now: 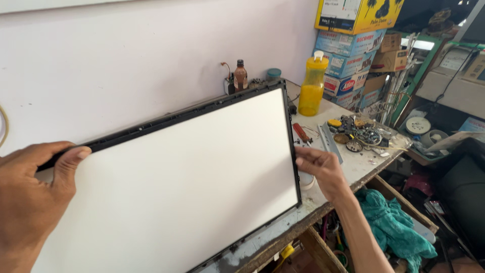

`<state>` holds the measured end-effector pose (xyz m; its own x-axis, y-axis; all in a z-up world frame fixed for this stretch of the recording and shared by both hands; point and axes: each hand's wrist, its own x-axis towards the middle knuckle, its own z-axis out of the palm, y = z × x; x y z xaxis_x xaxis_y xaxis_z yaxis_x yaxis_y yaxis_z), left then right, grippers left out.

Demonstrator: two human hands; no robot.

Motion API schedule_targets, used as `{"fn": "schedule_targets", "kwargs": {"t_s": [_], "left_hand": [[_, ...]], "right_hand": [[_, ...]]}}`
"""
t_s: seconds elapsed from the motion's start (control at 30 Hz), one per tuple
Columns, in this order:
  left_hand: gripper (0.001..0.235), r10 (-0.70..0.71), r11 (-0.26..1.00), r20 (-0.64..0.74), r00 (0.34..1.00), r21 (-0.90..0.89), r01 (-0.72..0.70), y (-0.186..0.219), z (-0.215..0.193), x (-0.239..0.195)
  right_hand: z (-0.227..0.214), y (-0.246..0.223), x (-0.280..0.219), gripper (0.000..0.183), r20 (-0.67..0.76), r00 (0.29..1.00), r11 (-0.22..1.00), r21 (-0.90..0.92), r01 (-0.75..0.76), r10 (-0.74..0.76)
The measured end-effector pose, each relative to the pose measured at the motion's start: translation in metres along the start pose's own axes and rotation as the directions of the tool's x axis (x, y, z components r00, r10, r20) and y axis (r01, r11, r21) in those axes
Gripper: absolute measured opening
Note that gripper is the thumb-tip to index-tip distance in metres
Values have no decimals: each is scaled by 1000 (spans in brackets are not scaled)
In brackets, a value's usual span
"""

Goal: The person aligns a black plastic bezel onto a white LCD panel and presses it into place. They then flip the assembly and use a screwdriver to fasten screws into the back of the panel. Finally, they flip the unit back over and connect a ribbon cable to the circuit board.

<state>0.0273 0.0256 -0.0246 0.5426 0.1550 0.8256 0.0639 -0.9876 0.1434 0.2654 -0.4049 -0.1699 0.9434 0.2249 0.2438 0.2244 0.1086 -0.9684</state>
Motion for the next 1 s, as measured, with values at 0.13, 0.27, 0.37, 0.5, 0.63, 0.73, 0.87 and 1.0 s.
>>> {"fn": "schedule_targets", "kwargs": {"t_s": [0.13, 0.27, 0.37, 0.5, 0.63, 0.73, 0.87, 1.0], "left_hand": [[33, -52, 997, 33, 998, 61, 50, -8, 13, 1], [31, -19, 999, 20, 1000, 47, 18, -16, 20, 2], [31, -22, 999, 20, 1000, 32, 22, -24, 27, 0], [33, 34, 965, 26, 999, 258, -39, -40, 36, 1], [36, 22, 980, 57, 998, 197, -33, -61, 57, 3], [35, -87, 994, 135, 987, 79, 76, -80, 84, 1], [37, -149, 986, 201, 968, -49, 162, -104, 114, -9], [51, -207, 978, 308, 929, 55, 200, -116, 133, -14]], "right_hand": [[3, 17, -9, 37, -137, 986, 963, -239, -124, 93], [12, 11, -7, 32, -120, 989, 971, -212, -114, 90], [18, 12, -16, 29, -89, 987, 939, -305, -156, 135], [25, 27, -25, 31, -177, 976, 863, -465, -198, 128], [32, 50, -24, 37, -186, 979, 878, -479, -14, -86], [42, 63, -29, 36, -252, 957, 805, -592, -35, -143], [46, 77, -31, 35, -211, 960, 794, -608, 18, -183], [35, 99, -23, 39, -178, 966, 670, -742, -6, -188]]}}
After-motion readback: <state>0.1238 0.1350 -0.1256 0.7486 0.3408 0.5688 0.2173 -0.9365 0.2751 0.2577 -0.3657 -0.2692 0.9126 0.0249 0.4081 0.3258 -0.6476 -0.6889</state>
